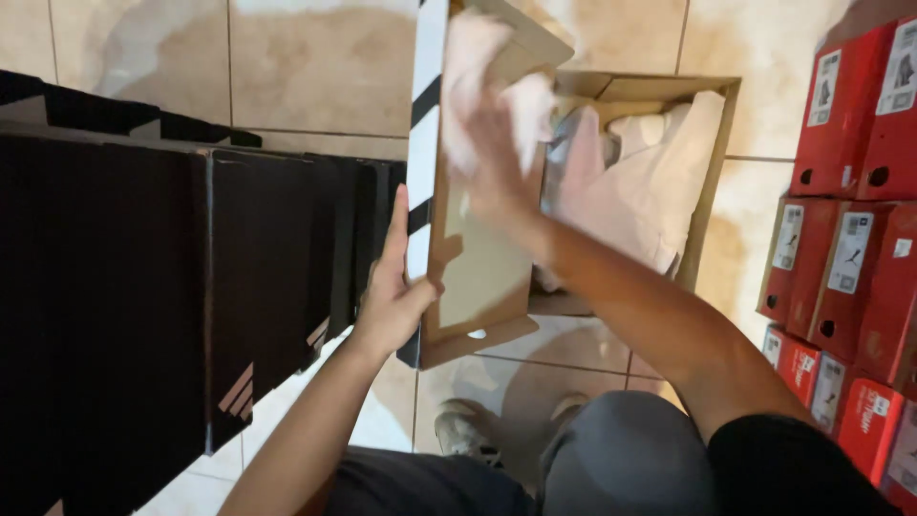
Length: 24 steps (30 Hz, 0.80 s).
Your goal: Cleaning and inspecting shoes and their boxes in a storage area
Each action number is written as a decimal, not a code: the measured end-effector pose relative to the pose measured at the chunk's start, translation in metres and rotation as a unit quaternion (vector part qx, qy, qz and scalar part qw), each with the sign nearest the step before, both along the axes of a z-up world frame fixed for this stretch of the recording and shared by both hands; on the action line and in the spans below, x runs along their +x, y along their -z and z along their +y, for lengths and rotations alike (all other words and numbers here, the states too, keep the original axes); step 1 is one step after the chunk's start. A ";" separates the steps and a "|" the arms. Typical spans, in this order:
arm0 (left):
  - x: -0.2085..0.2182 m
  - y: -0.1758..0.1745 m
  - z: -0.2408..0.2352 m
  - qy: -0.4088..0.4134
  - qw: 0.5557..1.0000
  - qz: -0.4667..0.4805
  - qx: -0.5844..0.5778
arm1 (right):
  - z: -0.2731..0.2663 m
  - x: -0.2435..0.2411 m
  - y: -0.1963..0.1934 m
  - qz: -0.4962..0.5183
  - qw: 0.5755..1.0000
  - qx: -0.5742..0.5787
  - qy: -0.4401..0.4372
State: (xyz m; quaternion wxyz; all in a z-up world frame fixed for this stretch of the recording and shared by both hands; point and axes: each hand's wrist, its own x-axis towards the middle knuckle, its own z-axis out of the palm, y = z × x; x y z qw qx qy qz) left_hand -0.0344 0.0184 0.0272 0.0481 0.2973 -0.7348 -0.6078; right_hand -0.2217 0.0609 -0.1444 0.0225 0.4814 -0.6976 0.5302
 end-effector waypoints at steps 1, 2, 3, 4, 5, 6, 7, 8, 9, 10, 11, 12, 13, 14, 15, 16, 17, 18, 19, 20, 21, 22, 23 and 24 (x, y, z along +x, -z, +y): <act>0.003 0.005 0.001 -0.008 1.000 -0.007 -0.008 | 0.008 0.026 -0.026 0.047 0.996 0.080 -0.001; 0.006 0.003 0.004 -0.007 1.000 -0.008 -0.004 | 0.036 0.054 0.007 0.045 0.995 0.084 0.000; 0.006 0.002 0.003 -0.024 1.000 -0.007 0.000 | 0.059 0.079 0.039 0.099 0.987 0.071 -0.102; 0.004 0.003 0.002 -0.040 0.999 -0.006 0.004 | 0.083 0.103 0.072 0.151 0.966 0.058 -0.202; 0.008 0.008 0.000 -0.037 0.999 -0.008 0.010 | 0.104 0.100 0.075 0.148 0.967 0.064 -0.200; 0.011 0.015 -0.002 -0.013 1.000 -0.004 0.004 | 0.125 0.097 0.078 0.124 0.965 0.012 -0.230; 0.014 0.020 -0.003 0.009 1.000 0.000 -0.002 | 0.147 0.095 0.080 0.100 0.960 -0.042 -0.260; 0.007 0.013 0.001 0.011 1.000 -0.003 0.004 | 0.158 0.087 0.025 0.096 0.961 -0.038 -0.258; -0.001 0.004 0.004 0.059 0.998 0.029 -0.021 | 0.164 0.072 -0.032 -0.187 0.968 -0.011 -0.167; -0.011 -0.005 0.007 0.106 0.991 0.061 -0.046 | 0.174 0.051 -0.095 -0.453 0.889 0.017 -0.061; -0.015 0.005 0.015 0.116 0.990 0.064 -0.038 | 0.208 0.014 -0.045 -0.452 0.891 0.019 -0.048; -0.020 0.015 0.024 0.150 0.984 0.088 0.029 | 0.263 -0.010 0.002 -0.431 0.901 0.045 0.029; -0.025 0.024 0.031 0.185 0.972 0.111 0.096 | 0.332 -0.018 0.042 -0.406 0.905 0.070 0.106; -0.038 0.031 0.038 0.196 0.969 0.115 0.102 | 0.329 -0.022 -0.007 -0.403 0.905 0.070 0.119; -0.048 0.036 0.046 0.237 0.966 0.098 0.029 | 0.329 -0.026 -0.059 -0.468 0.805 0.328 0.159; -0.057 0.043 0.053 0.276 0.957 0.082 -0.044 | 0.335 -0.028 -0.117 -0.498 0.637 0.556 0.190; -0.067 0.064 0.058 0.283 0.955 0.080 -0.037 | 0.368 -0.018 -0.057 -0.504 0.631 0.557 0.196; -0.078 0.086 0.064 0.246 0.963 0.073 -0.083 | 0.410 -0.005 -0.005 -0.452 0.587 0.661 0.119; -0.091 0.108 0.069 0.207 0.967 0.066 -0.131 | 0.458 0.006 0.040 -0.390 0.533 0.750 0.038; -0.101 0.127 0.078 0.214 0.966 0.067 -0.126 | 0.427 -0.002 0.004 -0.396 0.529 0.749 0.043; -0.108 0.145 0.085 0.145 0.984 -0.005 -0.103 | 0.397 -0.010 -0.036 -0.480 0.502 0.710 0.117; -0.115 0.163 0.092 0.074 0.991 -0.076 -0.079 | 0.372 -0.018 -0.082 -0.556 0.468 0.661 0.189; -0.114 0.183 0.099 0.080 0.991 -0.079 -0.077 | 0.385 -0.022 -0.068 -0.561 0.463 0.660 0.190; -0.114 0.203 0.107 0.027 0.991 -0.121 -0.041 | 0.398 -0.026 -0.055 -0.470 0.508 0.704 0.162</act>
